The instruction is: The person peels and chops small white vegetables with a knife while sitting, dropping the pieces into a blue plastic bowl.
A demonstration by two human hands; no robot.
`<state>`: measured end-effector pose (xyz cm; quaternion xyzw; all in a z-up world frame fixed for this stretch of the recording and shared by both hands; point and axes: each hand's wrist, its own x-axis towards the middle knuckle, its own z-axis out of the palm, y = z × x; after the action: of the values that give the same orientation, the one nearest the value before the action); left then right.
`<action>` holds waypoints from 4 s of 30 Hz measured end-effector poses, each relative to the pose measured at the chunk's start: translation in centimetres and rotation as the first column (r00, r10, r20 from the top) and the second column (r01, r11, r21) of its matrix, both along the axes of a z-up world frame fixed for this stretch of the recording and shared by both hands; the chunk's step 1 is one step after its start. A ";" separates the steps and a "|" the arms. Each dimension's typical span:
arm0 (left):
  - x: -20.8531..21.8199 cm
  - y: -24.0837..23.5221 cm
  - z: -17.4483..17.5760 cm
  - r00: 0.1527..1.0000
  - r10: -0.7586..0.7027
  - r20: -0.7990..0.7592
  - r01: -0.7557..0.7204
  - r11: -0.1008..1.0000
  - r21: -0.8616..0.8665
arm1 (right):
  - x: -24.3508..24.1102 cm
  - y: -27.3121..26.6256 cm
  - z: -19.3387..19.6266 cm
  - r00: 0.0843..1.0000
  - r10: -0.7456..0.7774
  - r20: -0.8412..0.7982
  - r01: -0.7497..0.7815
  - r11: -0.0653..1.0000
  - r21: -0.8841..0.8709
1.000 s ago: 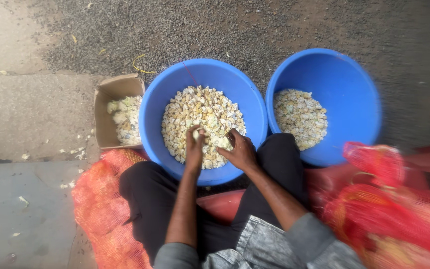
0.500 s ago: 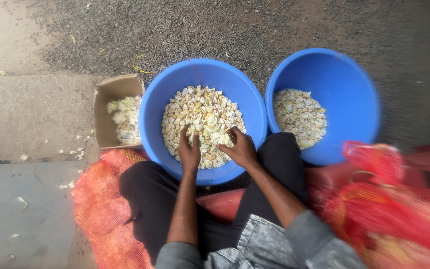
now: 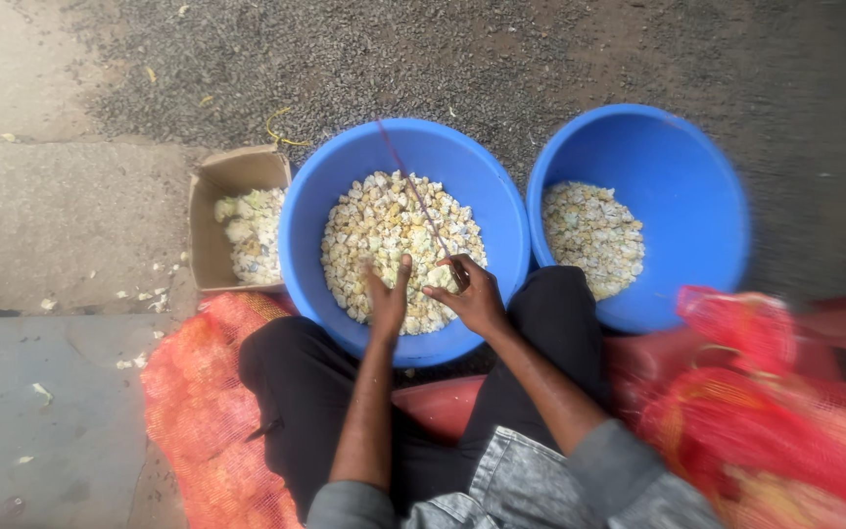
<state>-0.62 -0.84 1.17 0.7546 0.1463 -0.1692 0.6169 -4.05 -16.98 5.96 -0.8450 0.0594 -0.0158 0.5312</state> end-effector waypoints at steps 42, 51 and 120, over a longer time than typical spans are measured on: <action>0.3 1.3 -2.4 0.910 0.258 -0.325 -0.412 0.482 -0.773 | -3.4 2.4 -4.5 0.912 0.240 -0.334 -0.113 0.927 0.358; 0.8 2.8 -2.1 0.889 0.285 -0.357 -0.457 0.548 -0.701 | -4.3 -0.7 1.2 0.939 -0.016 -0.344 0.122 0.949 0.289; -22.6 -46.2 -3.4 0.132 -0.828 0.544 0.991 0.121 -0.056 | -31.1 -41.3 1.8 0.305 -0.905 -0.296 0.925 0.356 -0.134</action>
<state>-23.23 -47.01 -2.19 0.5418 -0.5246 -0.3939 0.5255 -35.19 -58.31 7.77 -0.6349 0.6133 -0.1753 0.4359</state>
